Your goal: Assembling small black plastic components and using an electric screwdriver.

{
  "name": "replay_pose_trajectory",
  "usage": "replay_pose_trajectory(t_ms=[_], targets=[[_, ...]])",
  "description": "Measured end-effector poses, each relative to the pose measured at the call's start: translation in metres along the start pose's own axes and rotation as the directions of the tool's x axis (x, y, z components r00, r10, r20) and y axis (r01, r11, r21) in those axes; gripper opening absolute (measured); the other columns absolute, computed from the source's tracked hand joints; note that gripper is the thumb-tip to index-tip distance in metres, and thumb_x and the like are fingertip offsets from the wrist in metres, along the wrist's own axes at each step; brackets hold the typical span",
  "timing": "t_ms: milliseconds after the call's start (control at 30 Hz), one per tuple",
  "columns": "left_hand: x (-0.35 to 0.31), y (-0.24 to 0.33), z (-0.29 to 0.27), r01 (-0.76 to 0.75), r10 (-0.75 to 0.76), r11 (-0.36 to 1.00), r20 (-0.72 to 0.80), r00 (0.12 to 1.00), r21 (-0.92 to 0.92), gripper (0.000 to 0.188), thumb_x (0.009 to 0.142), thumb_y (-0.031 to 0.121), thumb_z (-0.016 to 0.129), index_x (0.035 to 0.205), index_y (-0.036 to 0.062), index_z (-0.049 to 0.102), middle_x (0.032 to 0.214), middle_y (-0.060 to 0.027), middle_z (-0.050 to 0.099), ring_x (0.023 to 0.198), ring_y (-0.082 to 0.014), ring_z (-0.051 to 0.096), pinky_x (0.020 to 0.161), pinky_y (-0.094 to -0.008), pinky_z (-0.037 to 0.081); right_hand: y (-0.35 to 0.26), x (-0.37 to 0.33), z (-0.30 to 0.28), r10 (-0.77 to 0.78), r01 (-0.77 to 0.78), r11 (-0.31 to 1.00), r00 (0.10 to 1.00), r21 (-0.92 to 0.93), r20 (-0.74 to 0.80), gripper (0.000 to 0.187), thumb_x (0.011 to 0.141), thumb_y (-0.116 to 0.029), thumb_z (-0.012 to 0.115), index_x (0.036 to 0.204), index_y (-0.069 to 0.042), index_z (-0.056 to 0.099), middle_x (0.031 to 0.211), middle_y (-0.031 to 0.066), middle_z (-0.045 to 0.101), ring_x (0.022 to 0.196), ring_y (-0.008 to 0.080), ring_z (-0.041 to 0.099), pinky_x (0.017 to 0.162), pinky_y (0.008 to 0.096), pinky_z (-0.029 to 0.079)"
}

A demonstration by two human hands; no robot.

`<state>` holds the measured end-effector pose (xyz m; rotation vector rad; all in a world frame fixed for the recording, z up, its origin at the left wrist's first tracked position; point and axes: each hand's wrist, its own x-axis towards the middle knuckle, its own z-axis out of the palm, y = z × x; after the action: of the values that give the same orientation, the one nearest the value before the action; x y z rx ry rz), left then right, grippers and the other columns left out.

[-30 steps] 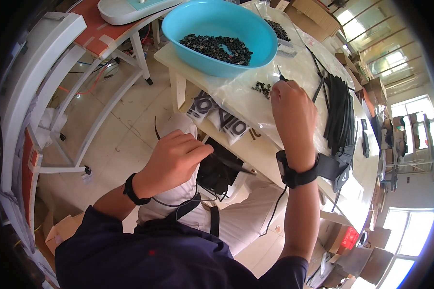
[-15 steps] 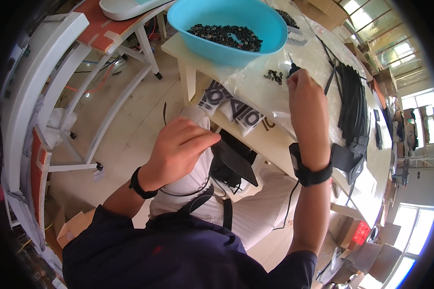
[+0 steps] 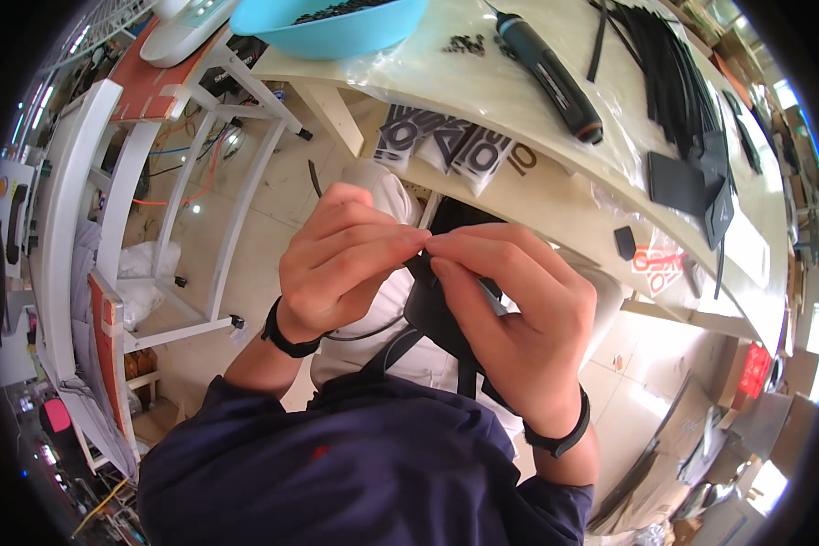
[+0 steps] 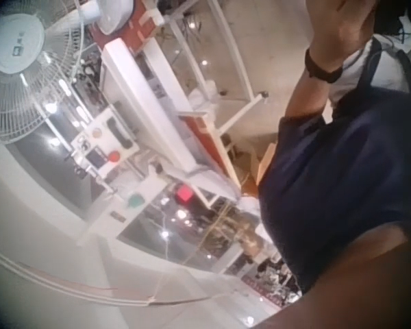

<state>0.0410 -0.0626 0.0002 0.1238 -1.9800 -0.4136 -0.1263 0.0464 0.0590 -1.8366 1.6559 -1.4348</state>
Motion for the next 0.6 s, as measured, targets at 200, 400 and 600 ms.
replay_pose_trajectory(t_ms=[200,400,600], targets=[[0.004,0.017,0.015,-0.01,0.012,0.999,0.039,0.999,-0.037,0.03,0.077,-0.009,0.075,0.107,-0.0036,0.07,0.092,-0.0116,0.075,0.072,-0.0235,0.067,0.065,-0.036,0.046,0.005,-0.026,-0.001,0.042,-0.024,0.994,0.983,0.103,-0.177,0.026,0.079,0.009,0.078,0.101,0.001,0.067,0.093,0.0099,0.075,0.073,0.0168,0.07,0.066,0.0266,0.056],[0.007,0.029,0.022,0.013,-0.011,0.998,0.037,0.999,-0.054,0.029,0.079,-0.007,0.075,0.107,-0.0045,0.069,0.092,-0.0126,0.075,0.07,-0.023,0.068,0.066,-0.035,0.047,0.004,-0.036,-0.011,-0.159,0.132,0.98,0.969,-0.145,-0.188,0.032,0.077,0.008,0.08,0.103,0.0,0.064,0.09,0.0095,0.074,0.071,0.0198,0.07,0.061,0.0283,0.055],[0.01,0.03,0.026,0.023,-0.018,0.997,0.073,0.997,-0.073,0.025,0.081,-0.003,0.076,0.105,-0.0023,0.069,0.091,-0.0106,0.076,0.069,-0.0228,0.067,0.068,-0.0354,0.048,0.012,-0.033,-0.019,-0.38,0.334,0.883,0.921,-0.33,-0.087,0.037,0.068,0.008,0.076,0.101,-0.002,0.063,0.088,0.0085,0.072,0.074,0.023,0.071,0.059,0.0298,0.055]])
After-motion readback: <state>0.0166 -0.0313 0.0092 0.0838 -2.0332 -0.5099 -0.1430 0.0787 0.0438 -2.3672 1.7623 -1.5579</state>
